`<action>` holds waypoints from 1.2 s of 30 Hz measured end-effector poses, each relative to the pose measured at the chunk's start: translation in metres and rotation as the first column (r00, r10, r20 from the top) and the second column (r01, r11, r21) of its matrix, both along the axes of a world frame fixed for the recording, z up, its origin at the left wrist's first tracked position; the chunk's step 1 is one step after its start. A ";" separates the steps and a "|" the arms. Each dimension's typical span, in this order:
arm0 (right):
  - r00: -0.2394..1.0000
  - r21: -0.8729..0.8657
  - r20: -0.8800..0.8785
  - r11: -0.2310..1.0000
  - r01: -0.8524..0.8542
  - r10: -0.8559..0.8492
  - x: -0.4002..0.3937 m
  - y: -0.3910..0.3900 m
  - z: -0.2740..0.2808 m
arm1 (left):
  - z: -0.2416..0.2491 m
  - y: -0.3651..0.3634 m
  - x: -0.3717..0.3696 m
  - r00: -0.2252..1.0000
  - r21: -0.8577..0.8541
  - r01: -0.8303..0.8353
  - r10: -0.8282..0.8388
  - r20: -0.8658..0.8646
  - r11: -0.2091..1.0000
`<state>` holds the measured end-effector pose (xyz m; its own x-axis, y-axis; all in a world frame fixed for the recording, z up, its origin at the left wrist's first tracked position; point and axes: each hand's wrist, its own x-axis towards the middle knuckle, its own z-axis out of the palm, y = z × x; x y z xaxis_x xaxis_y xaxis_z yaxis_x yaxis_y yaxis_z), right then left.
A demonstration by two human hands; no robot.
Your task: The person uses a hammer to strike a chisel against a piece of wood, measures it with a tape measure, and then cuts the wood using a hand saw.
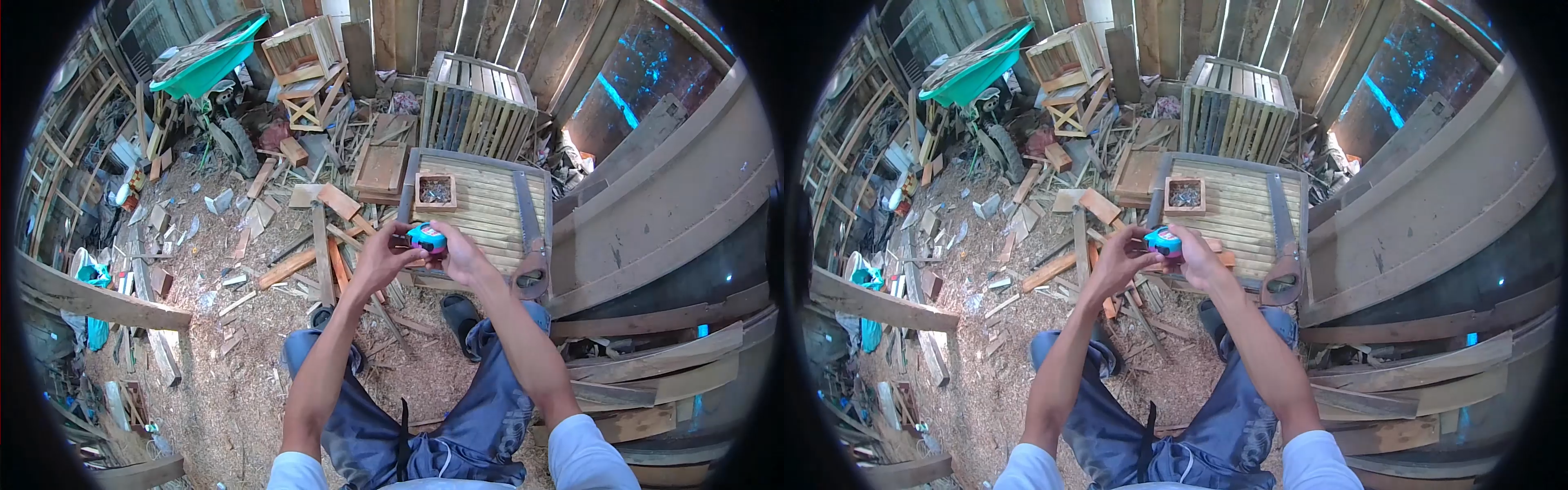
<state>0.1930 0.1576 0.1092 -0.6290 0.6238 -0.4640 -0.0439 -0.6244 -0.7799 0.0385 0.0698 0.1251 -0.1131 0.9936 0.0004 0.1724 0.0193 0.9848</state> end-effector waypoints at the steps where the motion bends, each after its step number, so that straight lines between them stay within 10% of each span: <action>1: 0.997 0.077 0.072 0.997 0.029 -0.034 -0.003 -0.005 0.004 | -0.006 0.001 -0.008 1.000 0.000 0.013 -0.013 0.028 1.000; 9: 0.999 0.506 -0.030 0.863 -0.015 0.034 -0.011 -0.019 0.009 | -0.009 0.008 -0.023 0.960 0.024 -0.087 0.077 0.269 0.996; 16: 0.946 0.914 0.299 0.324 -0.245 -0.126 0.001 -0.004 0.018 | -0.014 0.015 -0.018 0.947 0.026 -0.048 0.038 0.318 0.998; 36: 0.647 0.596 0.729 0.672 -0.439 -0.224 0.166 0.085 -0.033 | -0.089 0.020 -0.053 0.928 -0.415 -0.201 0.308 0.211 0.887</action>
